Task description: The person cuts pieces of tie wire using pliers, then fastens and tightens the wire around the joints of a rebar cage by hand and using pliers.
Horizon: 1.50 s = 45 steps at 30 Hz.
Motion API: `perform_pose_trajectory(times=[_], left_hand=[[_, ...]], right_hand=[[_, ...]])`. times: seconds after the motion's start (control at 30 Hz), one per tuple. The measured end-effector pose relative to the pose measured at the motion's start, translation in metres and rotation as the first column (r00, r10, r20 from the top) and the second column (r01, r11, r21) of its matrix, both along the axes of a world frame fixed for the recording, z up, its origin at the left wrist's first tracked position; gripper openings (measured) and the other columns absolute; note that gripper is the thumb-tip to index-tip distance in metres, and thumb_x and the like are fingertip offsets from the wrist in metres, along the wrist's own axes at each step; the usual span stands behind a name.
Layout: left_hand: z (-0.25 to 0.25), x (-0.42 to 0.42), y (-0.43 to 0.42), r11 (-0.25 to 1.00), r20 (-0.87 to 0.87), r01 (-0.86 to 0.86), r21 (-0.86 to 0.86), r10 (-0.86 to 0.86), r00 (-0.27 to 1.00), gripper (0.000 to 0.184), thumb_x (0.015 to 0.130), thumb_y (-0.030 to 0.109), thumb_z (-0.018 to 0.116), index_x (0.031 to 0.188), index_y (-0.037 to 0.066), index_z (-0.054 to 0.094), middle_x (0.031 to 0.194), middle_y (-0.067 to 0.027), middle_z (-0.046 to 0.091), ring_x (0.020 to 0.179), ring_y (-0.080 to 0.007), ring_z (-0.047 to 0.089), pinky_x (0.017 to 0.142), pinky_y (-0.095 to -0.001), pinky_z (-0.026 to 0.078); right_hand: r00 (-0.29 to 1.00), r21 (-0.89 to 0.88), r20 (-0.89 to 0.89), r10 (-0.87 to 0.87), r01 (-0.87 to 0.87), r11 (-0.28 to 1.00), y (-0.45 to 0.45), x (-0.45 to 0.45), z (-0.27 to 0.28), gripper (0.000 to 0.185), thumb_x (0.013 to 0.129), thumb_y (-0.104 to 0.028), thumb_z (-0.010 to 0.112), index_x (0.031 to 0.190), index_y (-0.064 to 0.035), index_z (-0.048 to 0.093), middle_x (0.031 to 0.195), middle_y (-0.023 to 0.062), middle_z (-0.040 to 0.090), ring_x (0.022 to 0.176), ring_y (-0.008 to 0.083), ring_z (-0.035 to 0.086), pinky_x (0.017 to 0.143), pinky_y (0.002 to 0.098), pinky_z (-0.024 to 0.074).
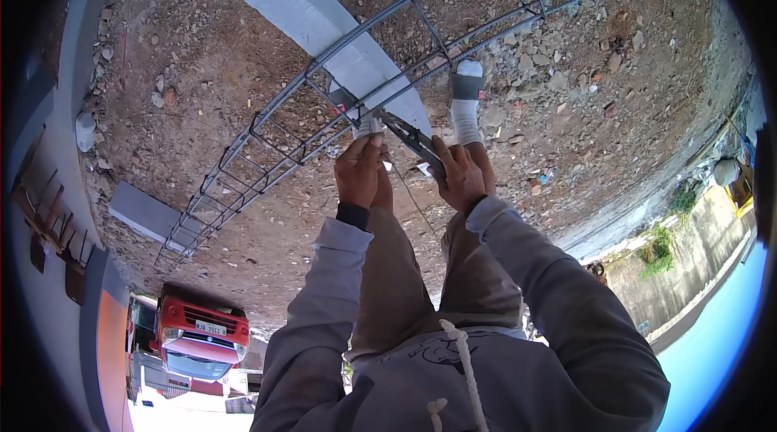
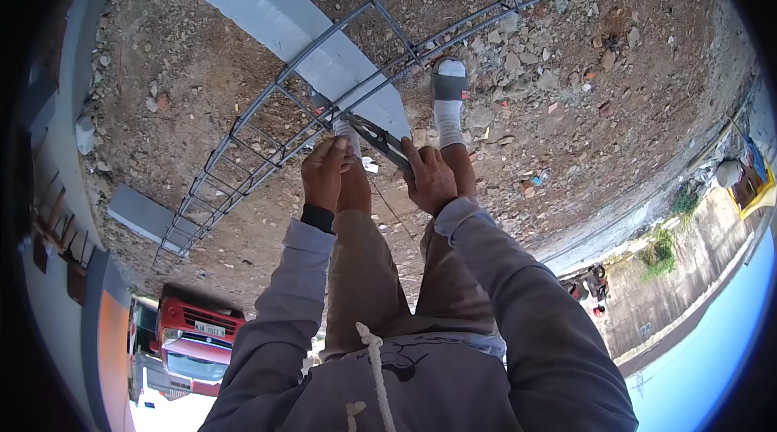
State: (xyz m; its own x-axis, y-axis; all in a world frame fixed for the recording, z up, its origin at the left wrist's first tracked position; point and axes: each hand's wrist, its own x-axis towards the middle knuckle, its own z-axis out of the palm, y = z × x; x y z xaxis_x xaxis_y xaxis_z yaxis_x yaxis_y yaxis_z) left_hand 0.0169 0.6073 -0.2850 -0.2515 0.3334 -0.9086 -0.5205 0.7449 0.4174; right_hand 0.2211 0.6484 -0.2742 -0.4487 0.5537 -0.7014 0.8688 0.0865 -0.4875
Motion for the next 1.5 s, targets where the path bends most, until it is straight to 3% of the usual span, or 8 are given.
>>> perform_pose_trajectory(times=[0.53,0.6,0.7,0.83,1.0,1.03,1.17,1.5], left_hand=[[-0.006,-0.002,0.003,0.98,-0.046,0.201,-0.011,-0.201,0.979,0.026,0.09,0.026,0.058,0.102,0.004,0.065,0.086,-0.0038,0.065,0.075,-0.011,0.063,0.065,-0.0215,0.048],[-0.005,0.001,0.012,0.982,-0.041,0.185,0.031,-0.183,0.982,0.026,0.09,0.025,0.058,0.103,0.003,0.064,0.085,-0.0041,0.065,0.074,-0.0111,0.063,0.065,-0.0217,0.048],[-0.005,0.008,0.022,0.993,0.014,0.085,0.087,-0.087,0.996,0.026,0.09,0.024,0.058,0.103,0.002,0.063,0.084,-0.0044,0.064,0.074,-0.0113,0.063,0.065,-0.0224,0.05],[-0.004,0.02,0.045,0.991,0.093,-0.011,0.13,-0.001,0.996,0.026,0.09,0.023,0.058,0.102,0.0,0.063,0.086,-0.0044,0.063,0.076,-0.0115,0.062,0.068,-0.024,0.052],[-0.014,0.039,0.079,0.976,0.034,0.08,0.205,-0.089,0.995,0.027,0.089,0.025,0.059,0.095,0.0,0.066,0.08,-0.0037,0.064,0.072,-0.0098,0.057,0.064,-0.0246,0.047],[-0.026,0.047,0.088,0.9,-0.195,0.396,0.183,-0.361,0.912,0.029,0.087,0.027,0.061,0.097,0.001,0.066,0.084,-0.0093,0.065,0.075,-0.0161,0.061,0.07,-0.0305,0.048],[-0.049,0.056,0.106,0.847,-0.514,0.521,0.101,-0.404,0.756,0.031,0.085,0.027,0.061,0.1,0.0,0.064,0.09,-0.011,0.066,0.084,-0.0178,0.061,0.075,-0.0301,0.047],[-0.084,0.054,0.142,0.806,-0.31,0.57,0.16,-0.507,0.804,0.032,0.084,0.025,0.061,0.098,-0.004,0.061,0.088,-0.0087,0.064,0.08,-0.0145,0.058,0.068,-0.0279,0.045]], right_hand=[[0.988,0.056,0.101,-0.115,0.109,0.992,-0.028,-0.058,-0.075,0.071,0.079,-0.025,0.061,0.138,-0.0024,0.027,0.123,0.0165,0.04,0.113,0.0347,0.042,0.093,0.0462,0.0357],[0.971,0.067,0.031,-0.236,0.233,0.97,-0.033,-0.055,-0.067,0.051,0.082,-0.022,0.057,0.128,-0.0032,0.042,0.113,0.017,0.051,0.101,0.0335,0.052,0.085,0.0439,0.0427],[0.815,-0.237,-0.194,-0.545,0.5,0.833,-0.026,-0.051,-0.054,0.026,0.089,-0.022,0.05,0.103,-0.0015,0.058,0.08,0.0112,0.063,0.072,0.0261,0.062,0.067,0.036,0.0501],[0.398,-0.769,0.142,-0.906,0.621,0.153,0.016,-0.051,-0.009,0.027,0.096,-0.025,0.043,0.098,-0.0011,0.057,0.073,0.0054,0.061,0.066,0.0092,0.058,0.059,0.0241,0.0463],[0.394,-0.602,0.008,-0.919,0.736,0.311,0.046,-0.034,0.012,0.016,0.093,-0.012,0.047,0.096,0.0002,0.057,0.065,0.0034,0.056,0.056,0.008,0.053,0.053,0.0228,0.0425],[0.382,-0.536,0.002,-0.924,0.78,0.321,0.048,-0.026,0.01,0.015,0.092,-0.01,0.047,0.096,0.0004,0.057,0.065,0.0032,0.056,0.056,0.0078,0.052,0.053,0.0227,0.0422],[0.252,-0.36,0.034,-0.967,0.906,0.223,0.048,-0.003,-0.009,0.018,0.09,-0.005,0.047,0.102,0.0001,0.059,0.065,0.0021,0.055,0.057,0.0077,0.052,0.052,0.0228,0.0407],[0.063,-0.595,-0.021,-0.998,0.801,0.063,0.091,-0.01,-0.097,0.022,0.086,-0.005,0.05,0.104,-0.0025,0.063,0.071,0.0043,0.06,0.058,0.0093,0.052,0.049,0.0224,0.0409]])
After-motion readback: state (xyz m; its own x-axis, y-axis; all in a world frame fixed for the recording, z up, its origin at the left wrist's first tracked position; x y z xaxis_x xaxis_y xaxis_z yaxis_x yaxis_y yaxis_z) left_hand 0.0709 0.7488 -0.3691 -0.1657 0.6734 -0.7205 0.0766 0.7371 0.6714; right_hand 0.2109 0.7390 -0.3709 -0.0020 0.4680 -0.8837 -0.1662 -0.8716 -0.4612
